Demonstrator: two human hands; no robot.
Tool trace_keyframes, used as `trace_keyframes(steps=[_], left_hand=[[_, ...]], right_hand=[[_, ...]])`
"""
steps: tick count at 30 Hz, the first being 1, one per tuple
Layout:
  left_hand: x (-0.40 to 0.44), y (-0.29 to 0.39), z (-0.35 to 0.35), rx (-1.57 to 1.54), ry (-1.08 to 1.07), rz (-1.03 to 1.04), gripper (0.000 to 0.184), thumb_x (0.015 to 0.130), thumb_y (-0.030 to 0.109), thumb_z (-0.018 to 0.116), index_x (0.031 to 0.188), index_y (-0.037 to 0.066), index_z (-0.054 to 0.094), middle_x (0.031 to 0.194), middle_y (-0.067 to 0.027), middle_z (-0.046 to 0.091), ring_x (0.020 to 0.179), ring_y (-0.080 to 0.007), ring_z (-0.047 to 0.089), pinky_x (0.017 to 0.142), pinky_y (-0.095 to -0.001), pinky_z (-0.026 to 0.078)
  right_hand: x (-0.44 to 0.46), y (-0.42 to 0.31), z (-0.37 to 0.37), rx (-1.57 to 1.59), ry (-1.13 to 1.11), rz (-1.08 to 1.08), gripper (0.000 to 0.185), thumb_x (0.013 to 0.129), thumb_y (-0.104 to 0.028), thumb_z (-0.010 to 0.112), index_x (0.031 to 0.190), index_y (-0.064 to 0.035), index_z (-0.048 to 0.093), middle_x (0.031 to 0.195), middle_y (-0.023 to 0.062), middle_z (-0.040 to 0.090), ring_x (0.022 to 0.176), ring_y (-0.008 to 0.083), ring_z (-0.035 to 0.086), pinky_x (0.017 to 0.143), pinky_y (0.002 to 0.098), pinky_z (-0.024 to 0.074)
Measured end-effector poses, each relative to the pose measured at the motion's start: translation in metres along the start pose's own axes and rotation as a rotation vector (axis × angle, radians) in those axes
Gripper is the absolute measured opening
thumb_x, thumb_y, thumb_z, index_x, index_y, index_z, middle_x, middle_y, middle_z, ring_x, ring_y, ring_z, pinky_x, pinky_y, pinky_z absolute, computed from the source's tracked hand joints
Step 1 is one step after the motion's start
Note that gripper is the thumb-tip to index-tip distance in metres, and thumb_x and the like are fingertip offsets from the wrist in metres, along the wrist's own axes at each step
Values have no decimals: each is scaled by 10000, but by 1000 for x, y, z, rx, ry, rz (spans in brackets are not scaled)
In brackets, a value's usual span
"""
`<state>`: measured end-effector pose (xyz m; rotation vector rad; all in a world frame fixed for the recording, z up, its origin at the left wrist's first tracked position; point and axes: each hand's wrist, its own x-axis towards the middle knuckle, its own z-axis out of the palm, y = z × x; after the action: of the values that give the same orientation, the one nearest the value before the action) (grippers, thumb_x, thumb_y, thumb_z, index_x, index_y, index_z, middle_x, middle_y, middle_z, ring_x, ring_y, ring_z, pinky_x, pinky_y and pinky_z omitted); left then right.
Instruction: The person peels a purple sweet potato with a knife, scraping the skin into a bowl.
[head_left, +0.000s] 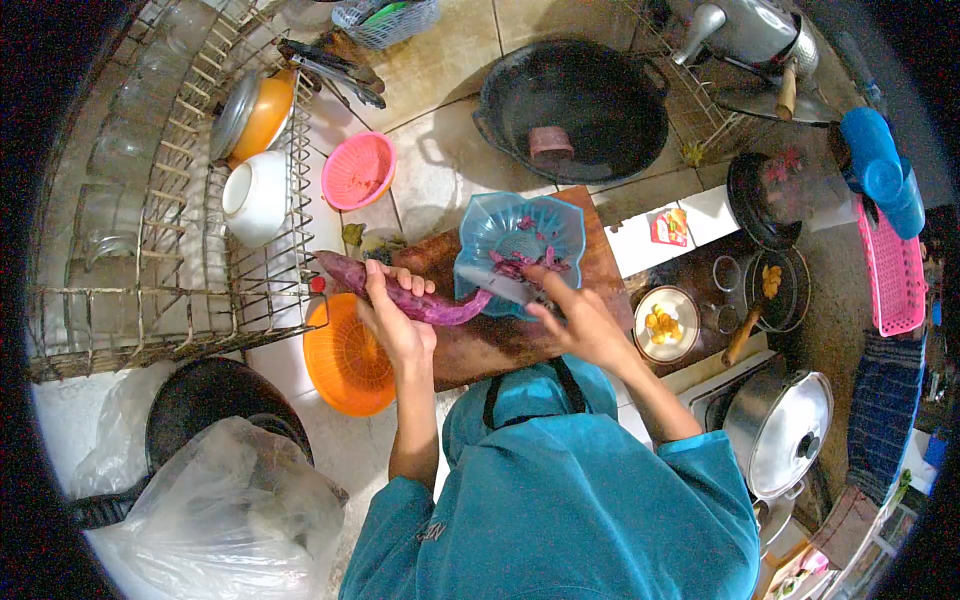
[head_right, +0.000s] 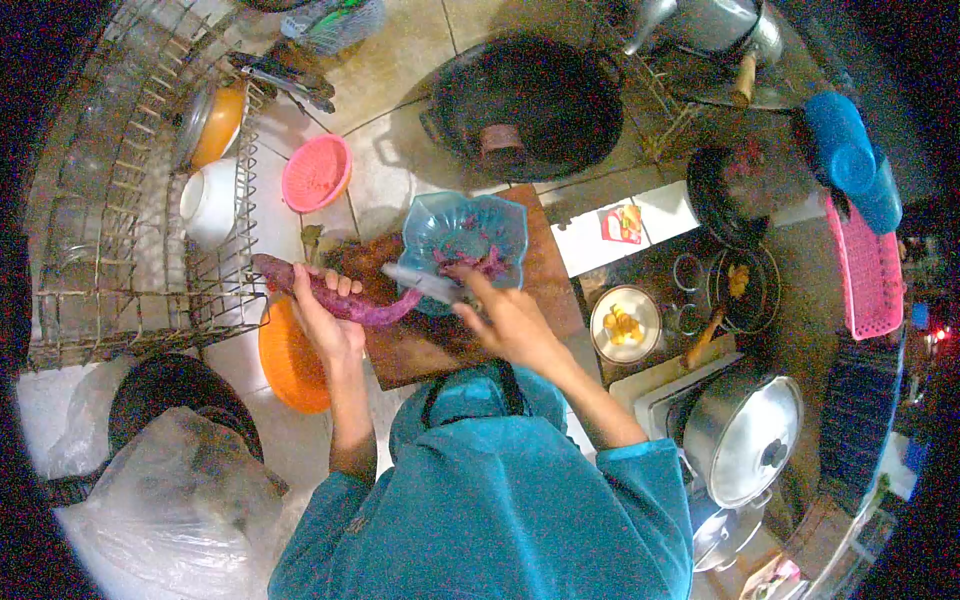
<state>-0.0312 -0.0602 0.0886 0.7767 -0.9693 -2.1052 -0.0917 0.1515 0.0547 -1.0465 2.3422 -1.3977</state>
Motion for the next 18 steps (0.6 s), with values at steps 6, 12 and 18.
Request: trace_keyframes(steps=[6,12,18], left_hand=[[-9,-1,7,41,-16,43,301,928,330,558,834,78,422,651,-28,424,572,-146,428,547,-319,419],[-12,-4,6,67,-30,76,294,935,316,548,838,70,420,651,-33,433,550,-146,436,523,-320,416],[-16,-4,3,133,-29,121,283,935,309,546,845,71,424,640,-36,446,521,-147,440,503,-322,412]], right_hand=[[-3,-15,11,-129,-150,105,531,890,-266,591,1361,-98,412,683,249,605,637,439,593,567,514,442],[1,-23,8,-169,-159,155,569,889,-277,589,1397,-135,375,729,247,623,657,433,603,582,511,462],[1,-11,7,-353,-54,180,496,900,-321,555,1337,-116,441,680,215,631,596,410,621,537,506,500]])
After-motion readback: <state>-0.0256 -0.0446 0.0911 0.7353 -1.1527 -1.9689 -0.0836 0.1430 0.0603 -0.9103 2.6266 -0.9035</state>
